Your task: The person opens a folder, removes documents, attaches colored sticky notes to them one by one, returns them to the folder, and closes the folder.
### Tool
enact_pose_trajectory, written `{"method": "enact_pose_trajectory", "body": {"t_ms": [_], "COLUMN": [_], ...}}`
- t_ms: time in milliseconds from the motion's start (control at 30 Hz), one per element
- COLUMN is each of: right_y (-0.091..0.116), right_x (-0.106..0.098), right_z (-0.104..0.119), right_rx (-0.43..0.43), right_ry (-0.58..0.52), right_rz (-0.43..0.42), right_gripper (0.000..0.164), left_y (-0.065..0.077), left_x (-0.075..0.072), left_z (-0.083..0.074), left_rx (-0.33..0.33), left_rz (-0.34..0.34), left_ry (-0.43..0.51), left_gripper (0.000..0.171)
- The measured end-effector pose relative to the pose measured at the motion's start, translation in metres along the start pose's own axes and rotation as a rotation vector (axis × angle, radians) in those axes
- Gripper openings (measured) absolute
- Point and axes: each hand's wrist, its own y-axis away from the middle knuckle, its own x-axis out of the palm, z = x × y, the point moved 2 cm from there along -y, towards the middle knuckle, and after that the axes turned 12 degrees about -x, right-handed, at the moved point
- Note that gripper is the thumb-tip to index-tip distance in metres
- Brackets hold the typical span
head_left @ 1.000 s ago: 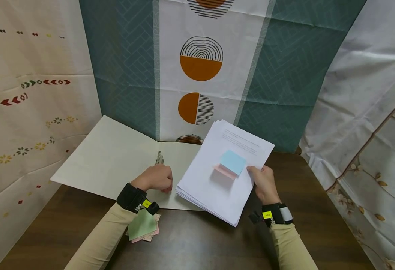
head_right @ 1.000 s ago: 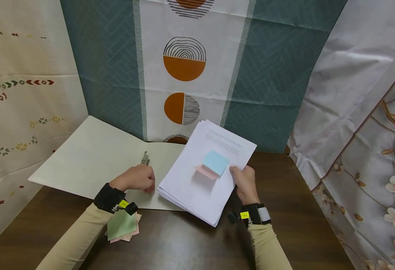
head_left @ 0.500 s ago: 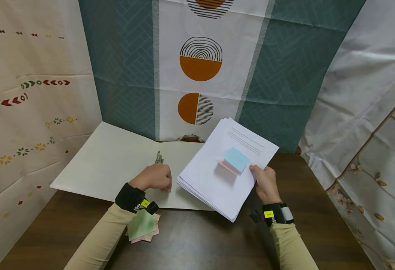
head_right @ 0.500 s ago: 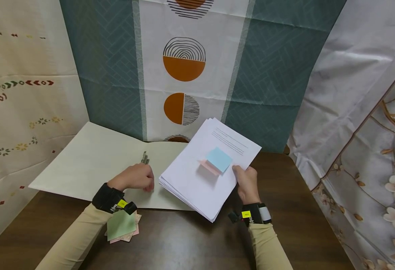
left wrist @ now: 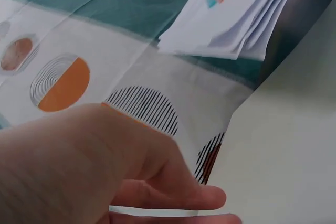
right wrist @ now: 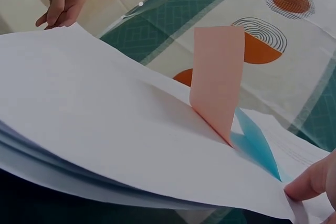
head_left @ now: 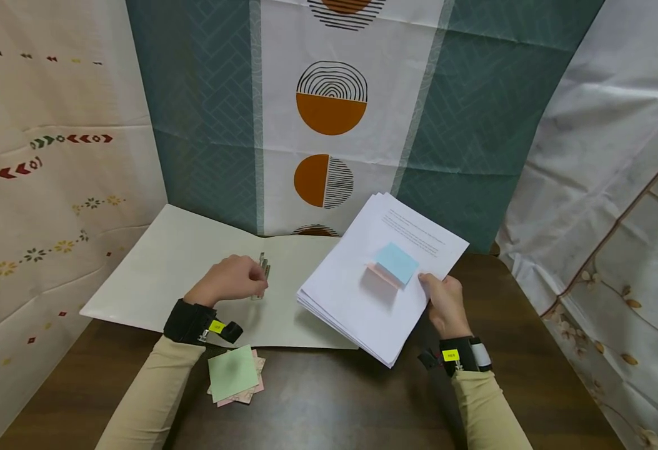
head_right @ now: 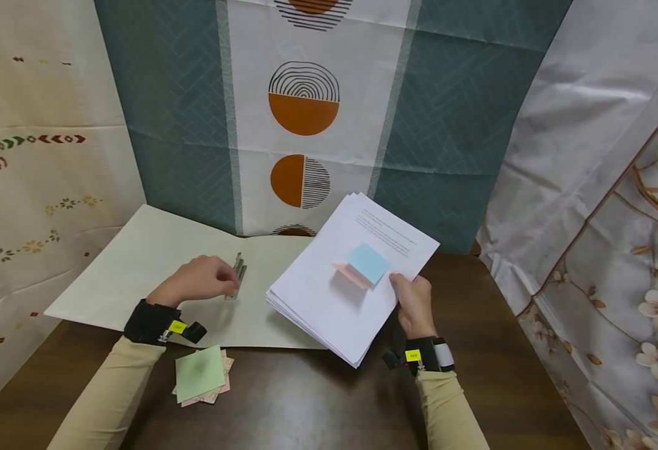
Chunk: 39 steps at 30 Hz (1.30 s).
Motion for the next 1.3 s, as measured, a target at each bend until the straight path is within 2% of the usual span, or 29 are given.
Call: {"method": "enact_pose_trajectory", "body": {"t_ms": [133, 267, 367, 533, 700, 867, 1067, 1300], "right_y": [0.000, 0.000, 0.001, 0.001, 0.000, 0.000, -0.001, -0.002], "right_x": [-0.001, 0.000, 0.000, 0.000, 0.000, 0.000, -0.001, -0.004], "right_z": [0.001, 0.002, 0.003, 0.005, 0.005, 0.004, 0.003, 0.003], "right_rx": [0.009, 0.006, 0.002, 0.003, 0.008, 0.013, 0.012, 0.011], "right_ry": [0.002, -0.006, -0.018, -0.017, -0.005, 0.000, -0.006, -0.018], "right_rz": [-0.001, -0.010, -0.011, -0.008, -0.005, -0.005, -0.016, -0.007], "right_gripper": [0.052, 0.052, 0.052, 0.052, 0.052, 0.053, 0.053, 0.053], "left_y": [0.001, -0.001, -0.002, -0.004, -0.007, -0.008, -0.006, -0.010], "left_x": [-0.007, -0.003, 0.002, 0.010, 0.019, 0.022, 0.023, 0.031], "left_z": [0.014, 0.021, 0.023, 0.029, 0.038, 0.041, 0.034, 0.022], "left_rx": [-0.026, -0.060, -0.111, -0.211, -0.247, -0.249, -0.230, -0.233], "left_rz": [-0.033, -0.008, 0.010, 0.005, 0.055, 0.084, 0.086, 0.077], "left_ry": [-0.028, -0.073, -0.110, -0.181, -0.233, -0.212, -0.206, -0.257], "left_gripper": [0.026, 0.058, 0.079, 0.098, 0.099, 0.097, 0.092, 0.094]}}
